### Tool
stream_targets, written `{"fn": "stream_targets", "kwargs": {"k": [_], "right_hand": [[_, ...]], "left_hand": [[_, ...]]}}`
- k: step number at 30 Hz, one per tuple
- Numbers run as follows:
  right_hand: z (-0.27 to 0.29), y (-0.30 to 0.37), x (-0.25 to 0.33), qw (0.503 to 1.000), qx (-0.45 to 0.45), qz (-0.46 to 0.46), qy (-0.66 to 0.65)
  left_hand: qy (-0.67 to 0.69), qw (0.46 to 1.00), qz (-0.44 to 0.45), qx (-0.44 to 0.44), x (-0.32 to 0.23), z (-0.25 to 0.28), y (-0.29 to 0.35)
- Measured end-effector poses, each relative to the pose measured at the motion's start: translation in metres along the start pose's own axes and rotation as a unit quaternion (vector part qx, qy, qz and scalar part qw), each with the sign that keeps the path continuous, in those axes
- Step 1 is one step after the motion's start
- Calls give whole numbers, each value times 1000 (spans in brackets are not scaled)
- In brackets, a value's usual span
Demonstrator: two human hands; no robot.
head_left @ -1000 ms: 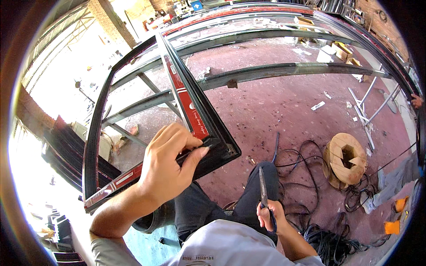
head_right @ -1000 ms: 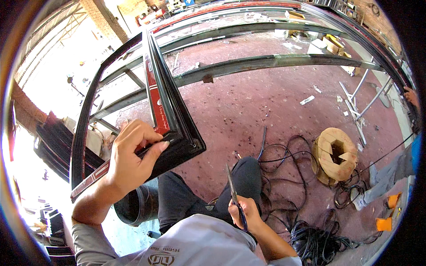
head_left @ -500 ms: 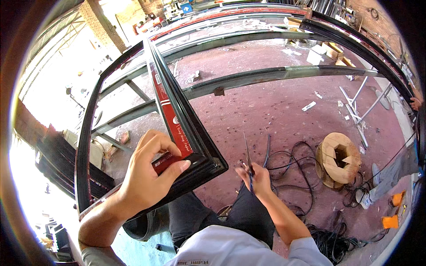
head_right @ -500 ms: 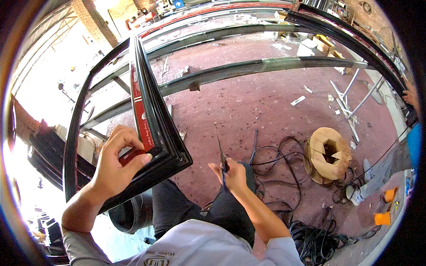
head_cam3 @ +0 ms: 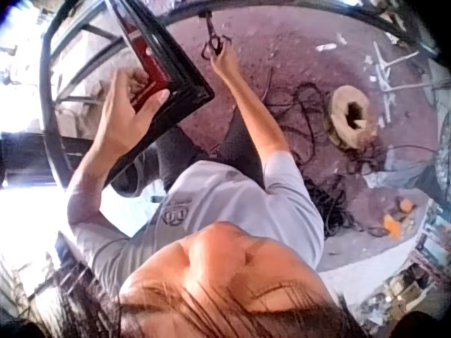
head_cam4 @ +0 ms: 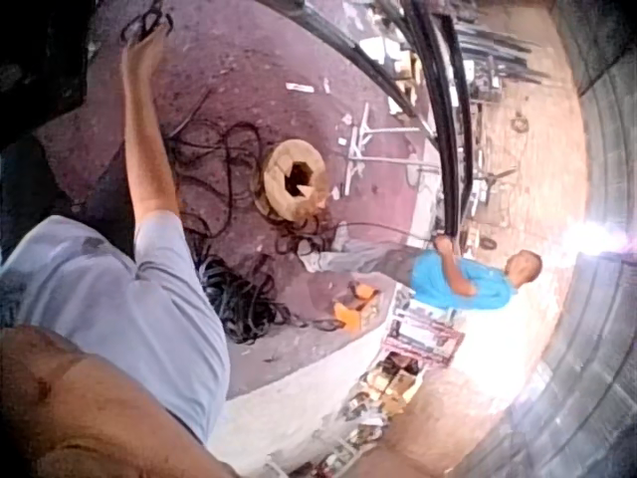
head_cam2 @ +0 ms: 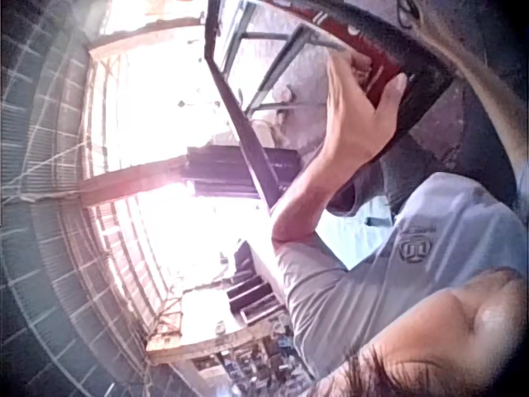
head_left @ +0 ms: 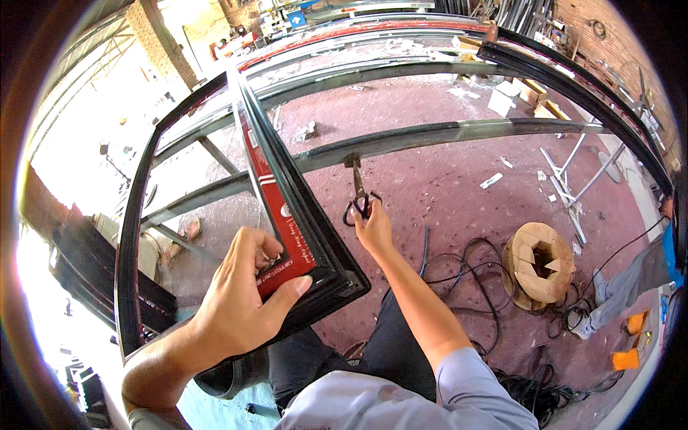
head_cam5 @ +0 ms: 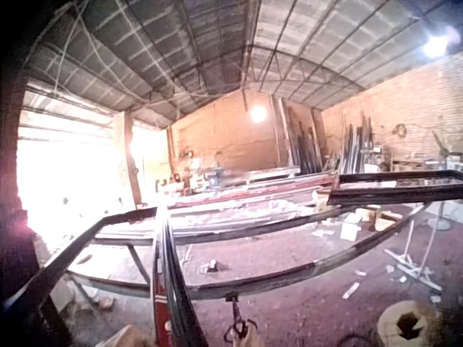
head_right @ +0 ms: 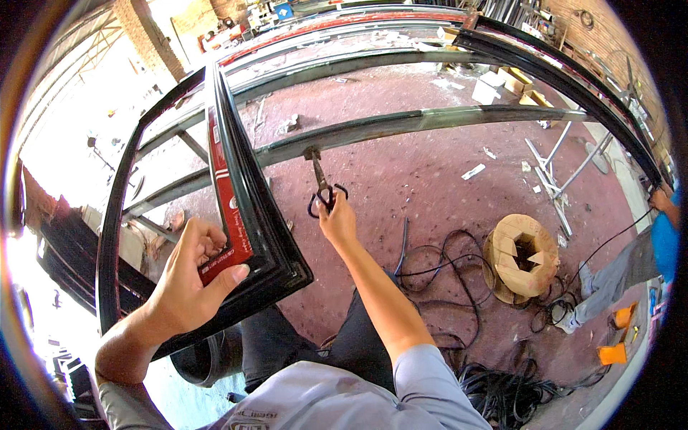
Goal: The person installs a black rubber seal into the groove of a red and black window frame. They use shears to cut the seal to length and press it into place along the frame edges. The person then lifts the completed frame and moves it to a storage area.
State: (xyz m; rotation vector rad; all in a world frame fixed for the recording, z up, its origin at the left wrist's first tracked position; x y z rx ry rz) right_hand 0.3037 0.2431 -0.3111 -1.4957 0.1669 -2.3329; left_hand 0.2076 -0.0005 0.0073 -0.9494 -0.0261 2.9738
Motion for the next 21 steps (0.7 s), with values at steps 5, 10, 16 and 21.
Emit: {"fn": "stream_targets", "kwargs": {"k": [5,10,16,21], "right_hand": [[-8,18,-15,995,-52,76,28],[3,60,-14,985,-87,130,76],[-12,126,-47,997,-21,50,59],[-23,179,-93,997,26,12,69]], "left_hand": [[-7,1000,-7,4,-1,-3,-3],[-15,999,-33,0,-5,-5,-3],[-38,998,-45,-13,-8,-7,-2],[-56,997,-55,-7,-14,-8,-8]]}}
Point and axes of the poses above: each hand's wrist, its own y-axis away from the middle knuckle, its own z-axis out of the back of the hand, x = y × z, the point moved 3 cm from there along -y, towards the middle knuckle, and after that the axes turned 7 degrees about x, right-handed, at the moved point
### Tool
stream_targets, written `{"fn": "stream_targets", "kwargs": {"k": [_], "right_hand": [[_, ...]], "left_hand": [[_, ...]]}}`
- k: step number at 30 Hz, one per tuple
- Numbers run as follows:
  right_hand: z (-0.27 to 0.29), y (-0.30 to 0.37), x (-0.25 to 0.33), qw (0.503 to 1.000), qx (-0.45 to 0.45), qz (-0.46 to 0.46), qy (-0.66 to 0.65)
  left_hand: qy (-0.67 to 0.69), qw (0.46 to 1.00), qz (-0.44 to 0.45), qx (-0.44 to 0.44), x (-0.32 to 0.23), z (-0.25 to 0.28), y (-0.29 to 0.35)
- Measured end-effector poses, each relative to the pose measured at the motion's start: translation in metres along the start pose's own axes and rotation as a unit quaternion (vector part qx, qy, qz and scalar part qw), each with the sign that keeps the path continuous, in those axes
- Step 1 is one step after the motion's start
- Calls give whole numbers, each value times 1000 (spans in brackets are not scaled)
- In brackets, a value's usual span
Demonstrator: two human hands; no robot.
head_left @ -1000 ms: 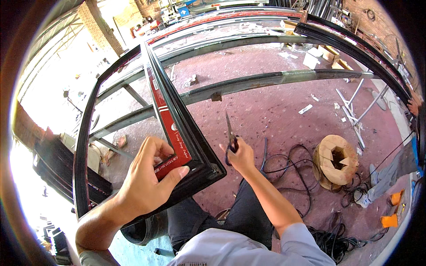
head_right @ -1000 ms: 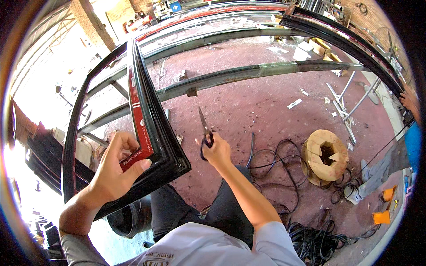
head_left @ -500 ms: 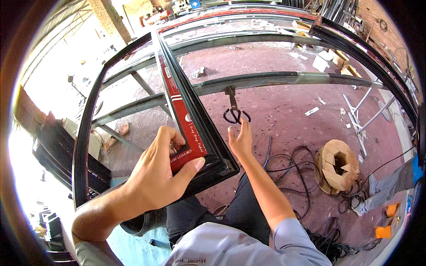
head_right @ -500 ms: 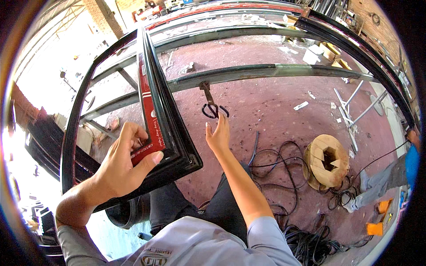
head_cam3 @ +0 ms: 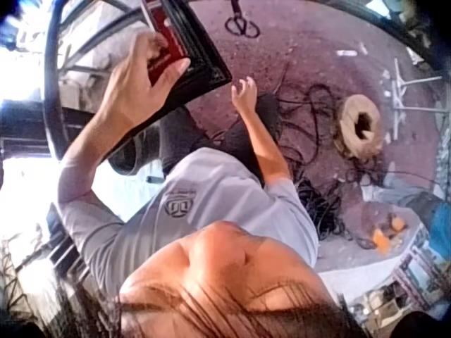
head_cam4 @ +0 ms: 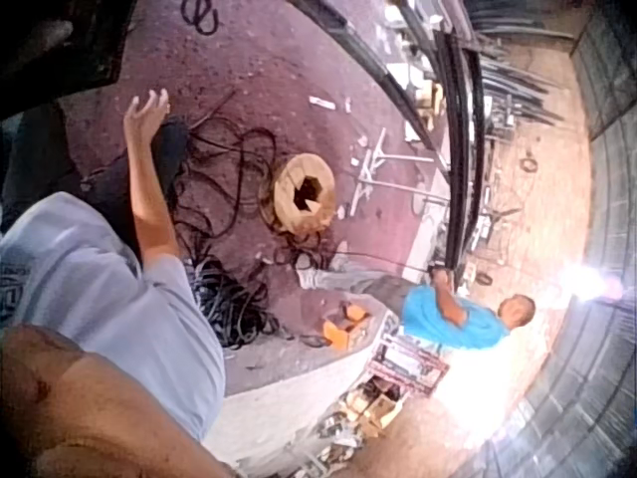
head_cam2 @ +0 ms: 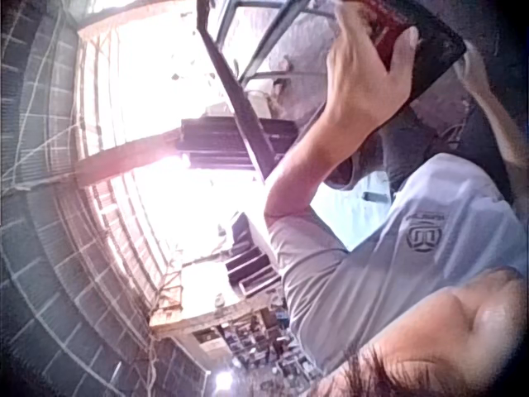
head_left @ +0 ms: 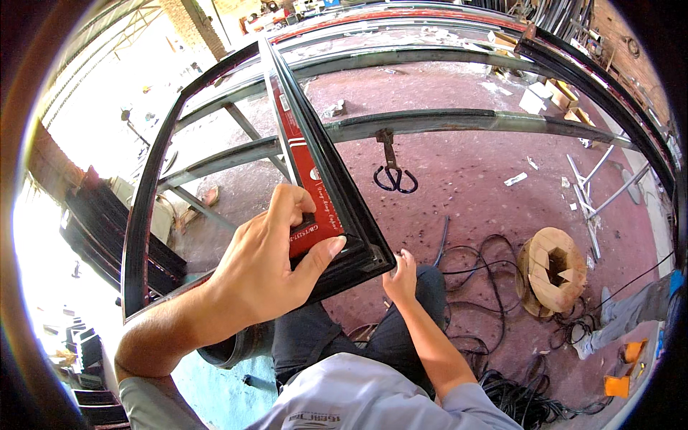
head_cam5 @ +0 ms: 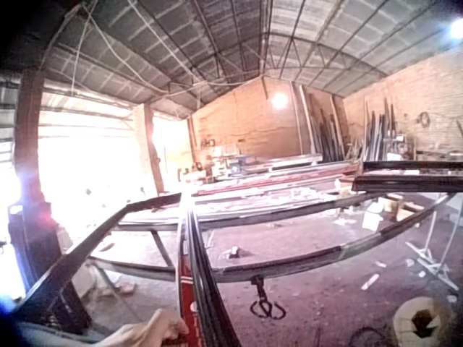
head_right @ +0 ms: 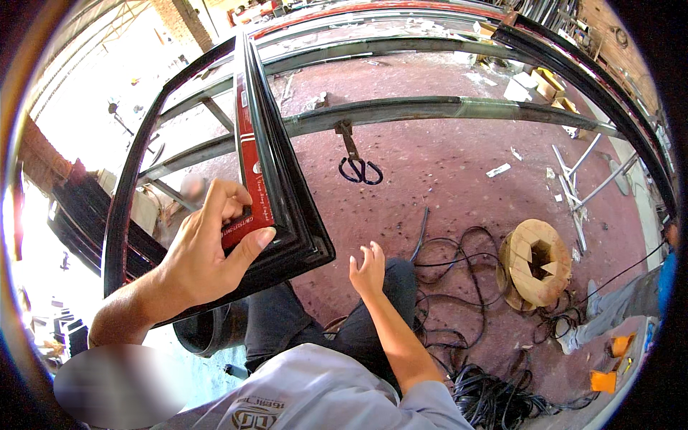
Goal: The person installs a black rubber seal into the groove of a red and black window frame. They use shears to cut the seal to length and press it into place along the frame edges. The person then lifts the completed frame and moves it to a storage area.
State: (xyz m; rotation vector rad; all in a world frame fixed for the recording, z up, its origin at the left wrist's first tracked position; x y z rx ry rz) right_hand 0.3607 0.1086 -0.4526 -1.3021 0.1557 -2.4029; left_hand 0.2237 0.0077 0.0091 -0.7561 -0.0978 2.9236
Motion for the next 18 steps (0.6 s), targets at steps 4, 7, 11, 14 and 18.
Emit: {"fn": "stream_targets", "kwargs": {"k": [4,7,11,14,18], "right_hand": [[-10,20,-10,996,60,-69,16],[-8,15,-16,997,56,-41,19],[-13,15,-22,991,104,-81,22],[-13,15,-18,984,137,-115,13],[-12,12,-19,981,147,-128,-14]], "left_hand": [[-34,999,32,11,-4,2,2],[-56,998,14,-3,-4,-1,4],[-24,1000,6,-6,-2,-1,5],[-2,1000,1,-4,3,0,10],[-22,1000,-5,0,5,1,13]]}}
Point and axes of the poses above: each hand's wrist, its own y-axis away from the middle knuckle, its own z-axis out of the back of the hand, x = y × z, the point moved 3 cm from there along -y, towards the middle knuckle, and after that the axes turned 7 degrees about x, right-handed, at the moved point
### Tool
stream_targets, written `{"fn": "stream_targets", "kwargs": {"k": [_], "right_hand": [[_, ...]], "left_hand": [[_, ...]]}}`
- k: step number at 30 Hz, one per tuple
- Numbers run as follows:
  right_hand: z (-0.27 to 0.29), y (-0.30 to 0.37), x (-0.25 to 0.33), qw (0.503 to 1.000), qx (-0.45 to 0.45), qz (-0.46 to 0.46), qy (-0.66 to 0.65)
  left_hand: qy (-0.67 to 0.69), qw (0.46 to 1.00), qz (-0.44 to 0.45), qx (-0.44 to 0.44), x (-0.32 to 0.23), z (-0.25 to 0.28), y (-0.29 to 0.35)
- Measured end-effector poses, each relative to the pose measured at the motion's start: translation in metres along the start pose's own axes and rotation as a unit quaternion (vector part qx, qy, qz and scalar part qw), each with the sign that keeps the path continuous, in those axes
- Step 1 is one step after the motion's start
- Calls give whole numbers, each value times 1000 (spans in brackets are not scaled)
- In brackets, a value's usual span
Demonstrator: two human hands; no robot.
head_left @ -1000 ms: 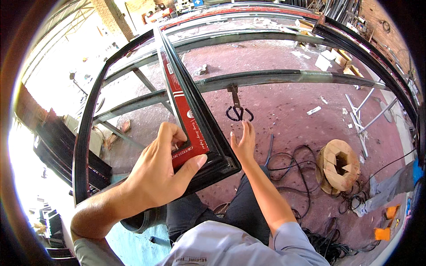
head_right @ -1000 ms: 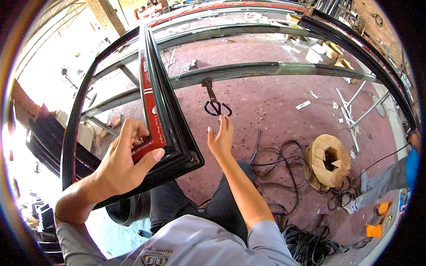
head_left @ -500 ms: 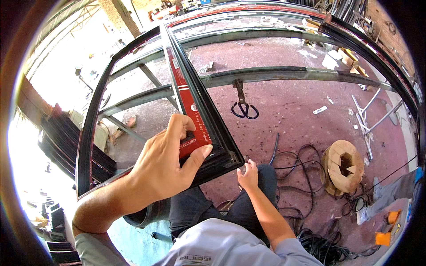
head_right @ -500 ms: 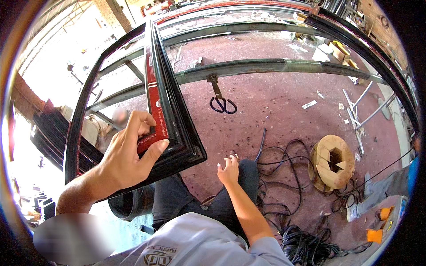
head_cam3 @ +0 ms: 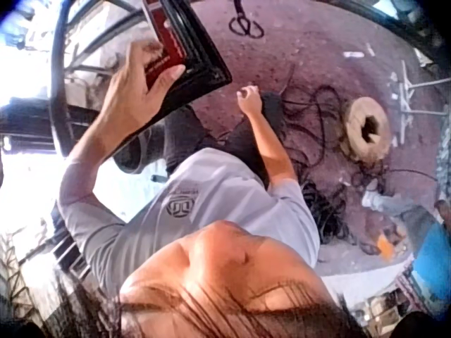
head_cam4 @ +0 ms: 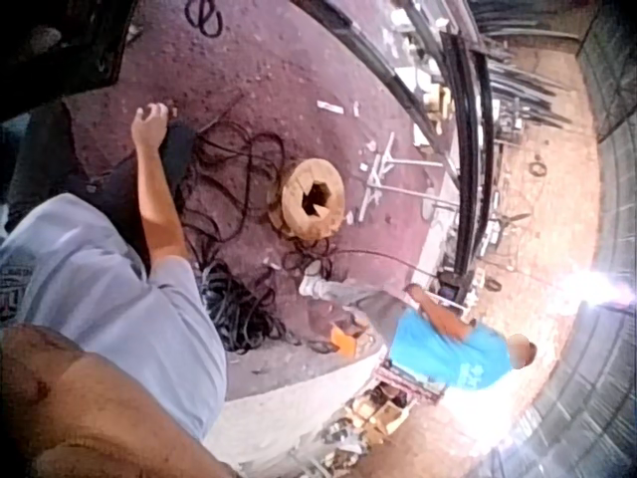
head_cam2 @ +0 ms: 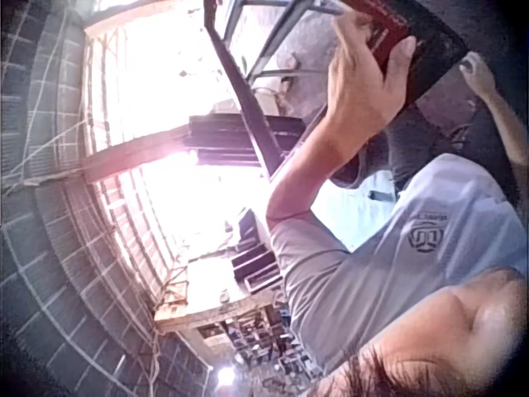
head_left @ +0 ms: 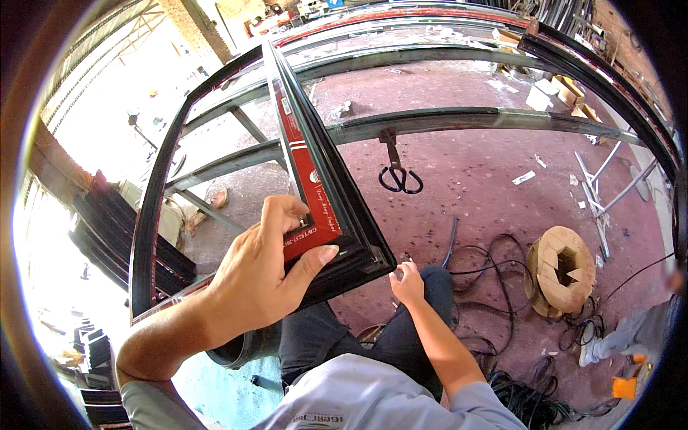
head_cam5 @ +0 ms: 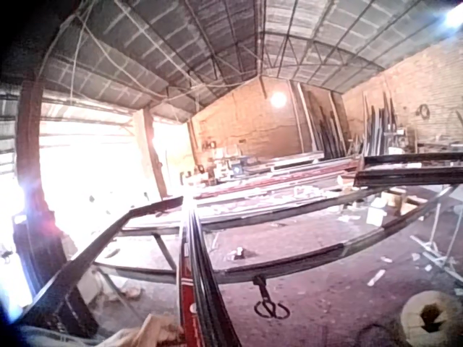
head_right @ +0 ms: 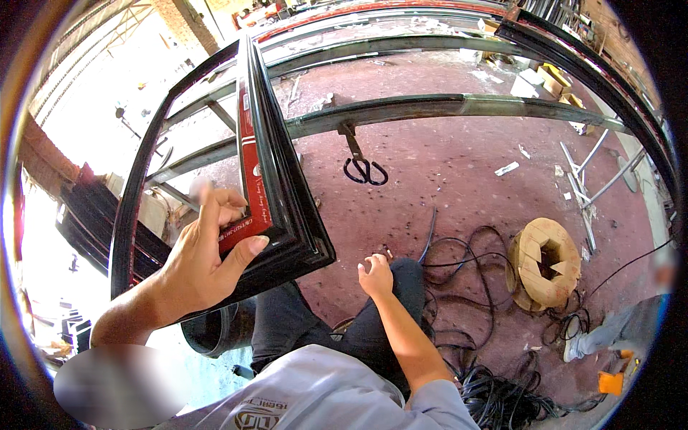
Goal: The person installs a black rubber seal into the groove of a red and black window frame. They use shears to cut the seal to length and press it into place along the frame edges. The person then lifts the completed frame and moves it to a storage area.
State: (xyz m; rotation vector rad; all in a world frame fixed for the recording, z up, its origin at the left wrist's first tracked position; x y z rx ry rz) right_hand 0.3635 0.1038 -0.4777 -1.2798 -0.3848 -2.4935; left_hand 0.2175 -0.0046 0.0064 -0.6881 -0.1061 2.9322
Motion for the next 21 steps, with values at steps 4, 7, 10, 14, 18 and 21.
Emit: {"fn": "stream_targets", "kwargs": {"k": [4,7,10,14,18,21], "right_hand": [[2,1,4,1000,8,4,-2],[0,-1,0,1000,5,19,-7],[0,-3,-4,1000,8,14,-16],[1,-3,-2,999,23,-10,-25],[0,-3,3,998,36,-22,-39],[0,-4,3,998,39,-22,-52]], "left_hand": [[7,1000,24,3,-2,-1,-2],[6,1000,5,-15,1,-5,-1],[16,1000,6,-19,3,-4,-2],[6,1000,27,1,-2,1,-7],[-5,999,41,2,0,0,-10],[-40,999,26,-19,-3,-4,-10]]}}
Point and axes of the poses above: each hand's wrist, its own y-axis away from the middle knuckle, its own z-axis out of the back of the hand, x = y × z, the point moved 3 cm from there along -y, towards the middle knuckle, and after that the axes turned 7 degrees about x, right-handed, at the moved point
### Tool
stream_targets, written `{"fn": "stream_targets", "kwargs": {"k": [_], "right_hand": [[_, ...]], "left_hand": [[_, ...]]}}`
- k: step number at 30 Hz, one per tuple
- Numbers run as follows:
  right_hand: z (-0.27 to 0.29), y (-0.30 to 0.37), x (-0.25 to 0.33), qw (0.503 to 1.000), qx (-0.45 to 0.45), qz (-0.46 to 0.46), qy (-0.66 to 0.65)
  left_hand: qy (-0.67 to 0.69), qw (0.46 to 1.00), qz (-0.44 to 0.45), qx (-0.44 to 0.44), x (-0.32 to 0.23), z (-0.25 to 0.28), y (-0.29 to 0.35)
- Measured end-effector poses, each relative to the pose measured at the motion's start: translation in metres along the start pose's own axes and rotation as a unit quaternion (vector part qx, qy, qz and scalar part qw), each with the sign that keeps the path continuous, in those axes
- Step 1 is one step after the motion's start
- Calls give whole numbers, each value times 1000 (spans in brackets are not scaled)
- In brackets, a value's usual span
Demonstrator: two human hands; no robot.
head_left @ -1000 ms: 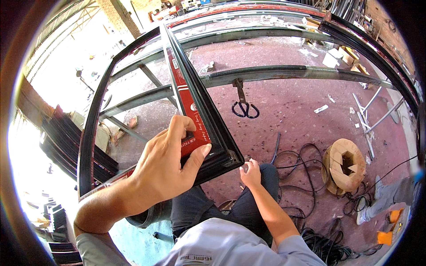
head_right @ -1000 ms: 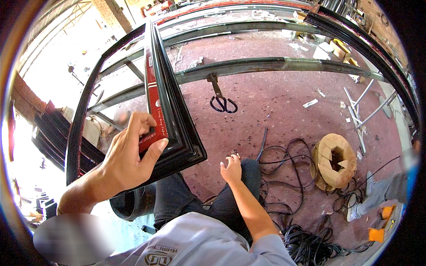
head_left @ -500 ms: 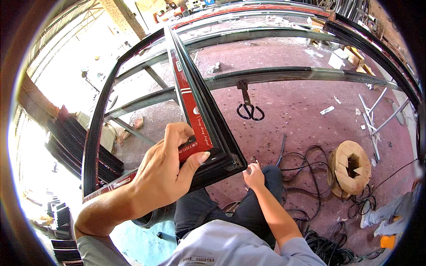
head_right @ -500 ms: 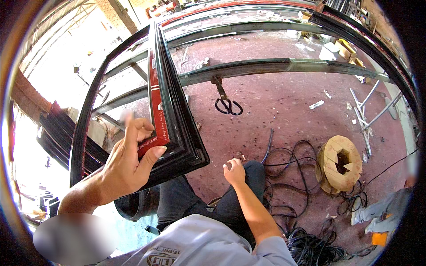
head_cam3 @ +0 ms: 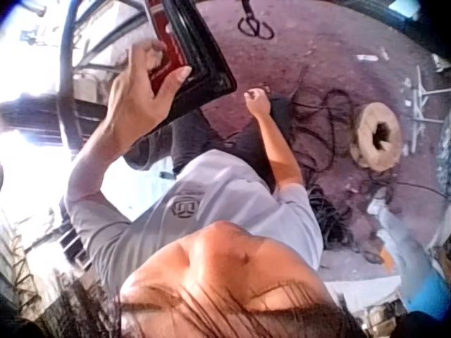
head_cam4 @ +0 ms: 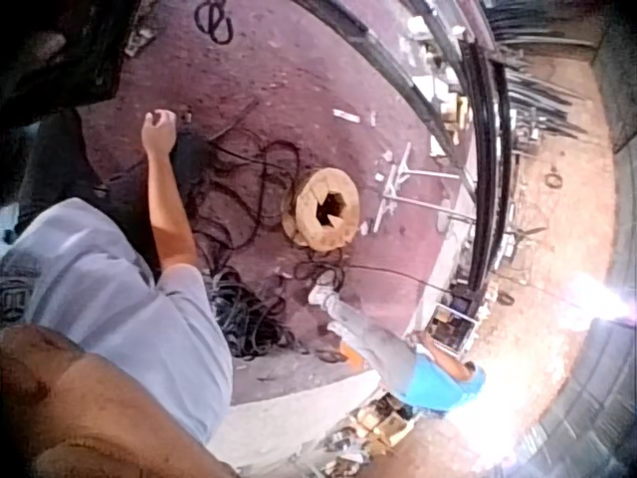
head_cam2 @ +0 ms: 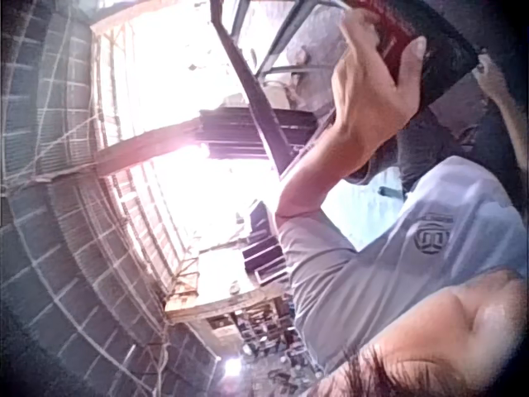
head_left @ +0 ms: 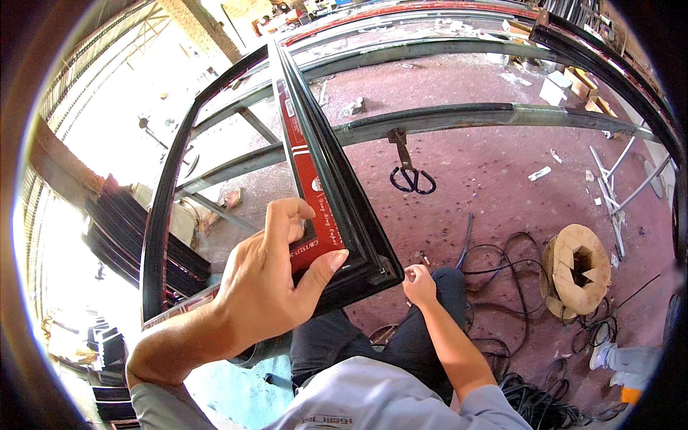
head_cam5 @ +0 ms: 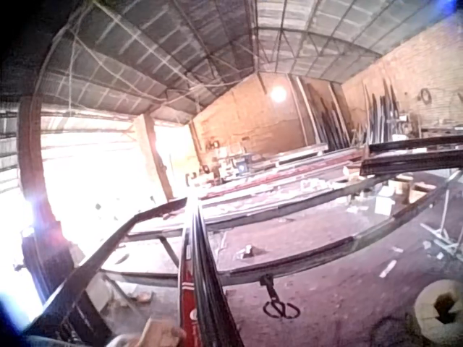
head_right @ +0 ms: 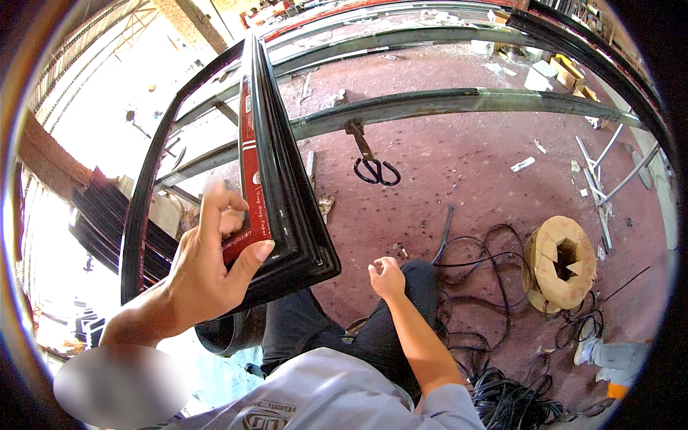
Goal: The person installs a black rubber seal into the groove of a red and black window frame. They use shears to cut the seal to length and press it into place along the frame edges. The person then lifts the completed frame and moves it to a storage area.
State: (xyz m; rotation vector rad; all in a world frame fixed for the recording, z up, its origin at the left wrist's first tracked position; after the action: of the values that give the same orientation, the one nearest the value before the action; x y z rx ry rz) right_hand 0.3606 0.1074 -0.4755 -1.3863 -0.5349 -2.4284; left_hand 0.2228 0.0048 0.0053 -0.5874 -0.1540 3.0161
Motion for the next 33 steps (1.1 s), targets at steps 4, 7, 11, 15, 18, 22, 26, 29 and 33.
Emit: {"fn": "stream_targets", "kwargs": {"k": [4,7,11,15,18,22,26,29,33], "right_hand": [[0,-1,-2,1000,-3,3,-10],[0,-2,0,1000,-3,7,-21],[3,-7,-8,999,11,-6,-46],[1,-12,-5,996,25,-24,-82],[0,-18,-7,994,37,-33,-101],[-2,-21,-6,990,59,-53,-113],[-4,-23,-8,991,57,-49,-112],[-6,-29,-17,986,49,-65,-144],[-5,-25,-16,986,52,-67,-145]], "left_hand": [[28,1000,14,0,-2,-2,1],[56,998,39,15,8,-1,8],[14,996,74,53,12,7,21],[-36,993,71,81,8,11,15],[-51,994,67,75,8,11,14],[-56,993,73,74,7,10,14],[-40,994,66,81,11,12,16],[-58,994,45,82,13,17,23],[-103,991,38,71,18,16,36]]}}
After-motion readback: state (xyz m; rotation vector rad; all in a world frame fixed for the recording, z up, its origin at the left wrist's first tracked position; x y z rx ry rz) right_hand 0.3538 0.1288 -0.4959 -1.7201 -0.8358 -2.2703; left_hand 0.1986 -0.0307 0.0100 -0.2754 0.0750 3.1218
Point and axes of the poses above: each hand's wrist, its own y-axis away from the middle knuckle, its own z-axis out of the back of the hand, x = y × z, the point moved 3 cm from there along -y, towards the middle knuckle, and after that the axes turned 7 degrees about x, right-handed, at the moved point
